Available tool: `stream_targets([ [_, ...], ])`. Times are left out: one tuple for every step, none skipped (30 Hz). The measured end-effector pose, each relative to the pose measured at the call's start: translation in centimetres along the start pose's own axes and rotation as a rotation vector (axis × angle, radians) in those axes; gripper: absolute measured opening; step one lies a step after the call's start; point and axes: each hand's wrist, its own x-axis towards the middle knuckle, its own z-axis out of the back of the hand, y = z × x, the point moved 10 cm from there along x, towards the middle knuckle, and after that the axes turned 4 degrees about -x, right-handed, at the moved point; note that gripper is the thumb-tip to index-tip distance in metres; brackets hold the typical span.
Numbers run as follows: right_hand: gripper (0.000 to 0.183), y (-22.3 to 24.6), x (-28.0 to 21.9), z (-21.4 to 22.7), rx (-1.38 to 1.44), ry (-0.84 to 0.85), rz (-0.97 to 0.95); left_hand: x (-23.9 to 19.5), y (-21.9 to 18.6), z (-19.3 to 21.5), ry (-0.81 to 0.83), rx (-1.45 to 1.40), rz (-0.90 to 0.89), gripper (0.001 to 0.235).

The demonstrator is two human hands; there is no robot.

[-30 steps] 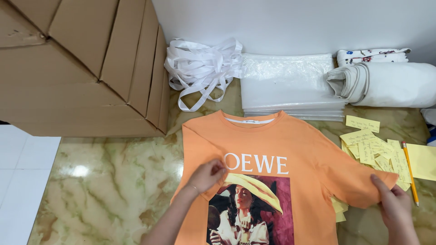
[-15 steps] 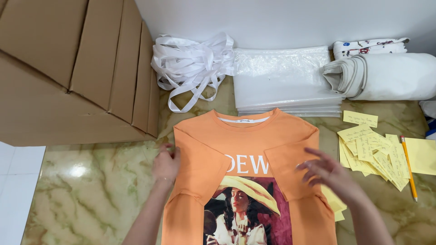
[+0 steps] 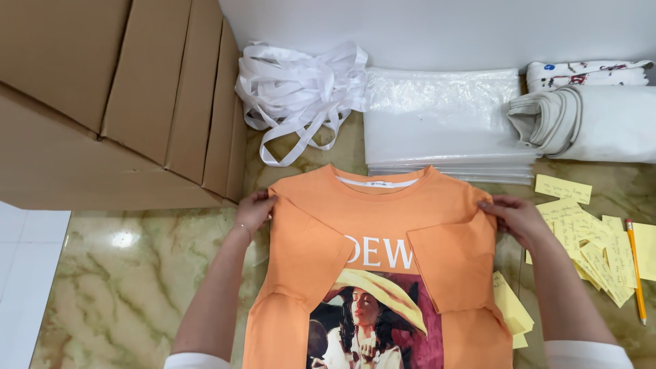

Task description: The person takes an orange t-shirt, a maroon long-sleeved shirt, and a white long-sleeved shirt from a clothing rack. They lay each item on a marble-patterned table, fold them neatly by hand, and place them into a stack.

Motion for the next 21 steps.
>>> stream_targets([
  [0.032, -0.3, -0.1, 0.3, -0.003, 0.002, -0.003, -0.5, -0.1, 0.3, -0.001, 0.0, 0.005, 0.017],
  [0.033, 0.1, -0.3, 1.1, 0.047, -0.044, 0.074, -1.1, -0.9, 0.7, -0.007, -0.091, -0.067, 0.015],
  [0.034, 0.6, -0.6, 1.9, 0.097, -0.091, 0.152, -1.8, -1.6, 1.2, -0.015, -0.181, -0.139, 0.014],
  [0.034, 0.0, -1.4, 2.5, 0.095, -0.087, 0.151, -3.7, -1.8, 1.8, -0.018, -0.182, -0.136, 0.014],
  [0.031, -0.3, -2.2, 3.1, 0.118, -0.076, 0.185, -5.9, -2.8, 1.9, 0.035, -0.292, -0.209, 0.014],
  [0.028, -0.6, -3.0, 3.7, 0.143, -0.066, 0.219, -8.0, -4.0, 2.1, 0.088, -0.401, -0.283, 0.015],
  [0.028, -1.3, -3.7, 4.6, 0.143, -0.064, 0.219, -9.0, -3.1, 3.4, 0.086, -0.401, -0.283, 0.015],
  [0.03, -2.5, -4.4, 5.6, 0.035, -0.059, 0.187, -10.3, -2.7, 4.3, 0.108, -0.345, -0.344, 0.011],
  [0.032, -3.7, -5.2, 6.5, -0.072, -0.054, 0.155, -11.7, -2.3, 5.2, 0.131, -0.289, -0.405, 0.009],
  [0.032, -5.7, -4.8, 7.9, -0.072, -0.055, 0.153, -12.2, -1.4, 6.2, 0.132, -0.288, -0.404, 0.009],
  [0.027, -6.9, -4.7, 7.7, -0.133, 0.097, 0.245, -12.8, -0.6, 6.4, 0.189, -0.133, -0.421, 0.01],
  [0.028, -8.2, -4.8, 7.4, -0.192, 0.252, 0.333, -13.4, 0.4, 6.7, 0.244, 0.023, -0.437, 0.023],
  [0.028, -8.6, -5.0, 7.8, -0.192, 0.252, 0.333, -14.1, 0.2, 7.0, 0.245, 0.023, -0.437, 0.023],
  [0.028, -9.0, -5.3, 8.3, -0.25, 0.23, 0.339, -14.2, 1.6, 7.1, 0.243, 0.12, -0.281, 0.023],
  [0.031, -9.4, -5.6, 8.8, -0.308, 0.208, 0.346, -14.5, 3.0, 7.4, 0.24, 0.216, -0.125, 0.024],
  [0.031, -6.0, -8.3, 7.1, -0.308, 0.207, 0.348, -13.5, 3.5, 7.2, 0.24, 0.215, -0.127, 0.024],
  [0.024, -3.3, -10.5, 6.5, -0.329, 0.085, 0.261, -12.7, 2.8, 7.6, 0.15, 0.25, -0.249, 0.023],
  [0.024, -0.7, -13.1, 6.1, -0.349, -0.037, 0.172, -12.0, 2.0, 8.0, 0.059, 0.284, -0.369, 0.035],
  [0.024, 0.2, -13.2, 5.0, -0.348, -0.039, 0.173, -12.3, 0.7, 7.1, 0.06, 0.283, -0.372, 0.035],
  [0.039, 1.0, -13.2, 3.3, -0.387, 0.029, 0.154, -12.8, -0.7, 5.4, 0.118, 0.418, -0.417, 0.05],
  [0.059, 1.7, -13.3, 1.6, -0.425, 0.098, 0.134, -13.3, -2.1, 3.7, 0.175, 0.553, -0.462, 0.07],
])
